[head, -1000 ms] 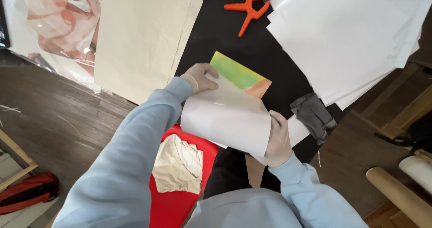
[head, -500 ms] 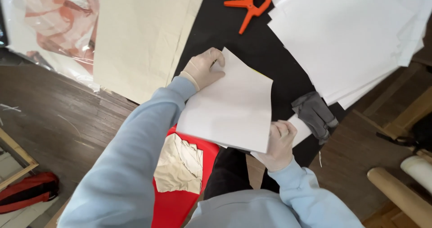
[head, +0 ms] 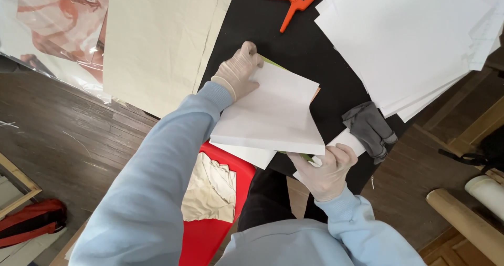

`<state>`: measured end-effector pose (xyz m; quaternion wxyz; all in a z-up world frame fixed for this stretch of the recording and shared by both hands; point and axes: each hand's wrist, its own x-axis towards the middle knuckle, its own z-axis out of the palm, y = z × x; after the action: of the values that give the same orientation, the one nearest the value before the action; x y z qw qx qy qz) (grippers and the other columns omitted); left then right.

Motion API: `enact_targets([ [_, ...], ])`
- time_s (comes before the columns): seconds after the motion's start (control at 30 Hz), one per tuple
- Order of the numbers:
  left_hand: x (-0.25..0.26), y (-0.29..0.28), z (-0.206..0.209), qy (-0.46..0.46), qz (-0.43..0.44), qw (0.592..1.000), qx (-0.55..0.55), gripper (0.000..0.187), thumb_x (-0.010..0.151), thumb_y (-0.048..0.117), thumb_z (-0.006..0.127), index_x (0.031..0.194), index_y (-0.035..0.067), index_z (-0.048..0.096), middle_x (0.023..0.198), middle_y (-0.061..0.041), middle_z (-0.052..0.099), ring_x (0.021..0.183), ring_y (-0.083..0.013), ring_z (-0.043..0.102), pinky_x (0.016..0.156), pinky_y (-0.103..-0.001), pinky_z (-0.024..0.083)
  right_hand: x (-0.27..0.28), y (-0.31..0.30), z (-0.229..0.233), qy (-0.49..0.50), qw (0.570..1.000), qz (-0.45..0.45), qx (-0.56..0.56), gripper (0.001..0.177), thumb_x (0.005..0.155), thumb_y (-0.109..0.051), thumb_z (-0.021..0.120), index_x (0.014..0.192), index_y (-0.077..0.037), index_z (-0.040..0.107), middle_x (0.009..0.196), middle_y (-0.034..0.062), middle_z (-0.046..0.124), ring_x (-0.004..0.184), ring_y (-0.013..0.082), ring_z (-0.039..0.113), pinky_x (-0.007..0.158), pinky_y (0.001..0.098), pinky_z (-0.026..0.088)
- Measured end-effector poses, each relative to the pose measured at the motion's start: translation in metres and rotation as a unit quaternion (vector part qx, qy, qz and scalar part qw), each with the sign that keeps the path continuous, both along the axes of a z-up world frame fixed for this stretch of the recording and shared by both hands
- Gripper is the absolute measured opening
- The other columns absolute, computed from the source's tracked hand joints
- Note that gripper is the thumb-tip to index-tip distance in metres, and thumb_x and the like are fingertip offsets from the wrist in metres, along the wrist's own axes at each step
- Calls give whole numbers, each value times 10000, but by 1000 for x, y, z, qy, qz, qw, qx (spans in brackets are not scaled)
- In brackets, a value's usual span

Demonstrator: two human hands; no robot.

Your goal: Mounting an art print onto a backing using adhesive and tools.

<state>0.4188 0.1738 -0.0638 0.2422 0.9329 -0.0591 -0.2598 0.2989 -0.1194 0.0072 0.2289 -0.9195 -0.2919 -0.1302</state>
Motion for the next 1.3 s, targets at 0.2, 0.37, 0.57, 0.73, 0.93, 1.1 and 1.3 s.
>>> enact_targets([
  [0.2,5,3,6,-28,-37,999,-2,456,741,99,832,1150,113,630,1338,-97,455,1157,-283,576,963,-376,547,8,-2,27,0,999,48,-7,365,707,-230,898,1047,-324,804,1008,-37,423,1024,209,387,974,439,326],
  [0.37,5,5,-5,-97,-110,989,31,430,724,115,828,1123,133,670,1341,-93,488,1190,-275,542,982,-373,497,9,4,27,0,999,37,2,326,773,-203,874,1064,-337,810,1116,-47,498,1088,216,412,1001,440,339],
  [0.57,4,0,-3,-73,-189,975,89,351,814,125,765,1153,163,682,1318,-54,522,1164,-223,551,950,-338,497,12,7,19,173,978,100,65,350,800,6,792,1133,-90,740,1317,94,649,1113,292,670,951,393,567],
  [0.73,1,4,-10,-6,-217,967,136,262,916,191,723,1172,165,678,1212,-53,571,1074,-199,597,892,-338,520,19,20,28,147,981,90,89,328,848,1,797,1151,-52,683,1238,70,706,1049,247,735,874,334,627],
  [0.93,-13,32,12,-34,-68,996,-53,235,880,196,766,1102,142,715,1092,-69,709,968,-253,698,852,-381,563,20,31,36,135,980,116,85,343,822,29,769,1153,-45,716,1188,66,729,1016,235,717,821,330,613],
  [1.1,-85,19,117,-140,446,851,-238,101,1041,109,700,1066,12,681,895,-5,670,831,-78,598,758,-241,507,19,36,41,146,975,155,62,405,775,42,731,1165,-64,744,1200,28,714,1027,219,659,793,329,590],
  [1.3,-225,-91,113,41,646,663,-376,323,880,47,645,1193,1,577,1118,-79,696,1026,-137,677,898,-288,559,19,46,50,211,959,167,86,406,775,-7,732,1178,-59,735,1211,25,703,1047,228,640,803,346,565],
])
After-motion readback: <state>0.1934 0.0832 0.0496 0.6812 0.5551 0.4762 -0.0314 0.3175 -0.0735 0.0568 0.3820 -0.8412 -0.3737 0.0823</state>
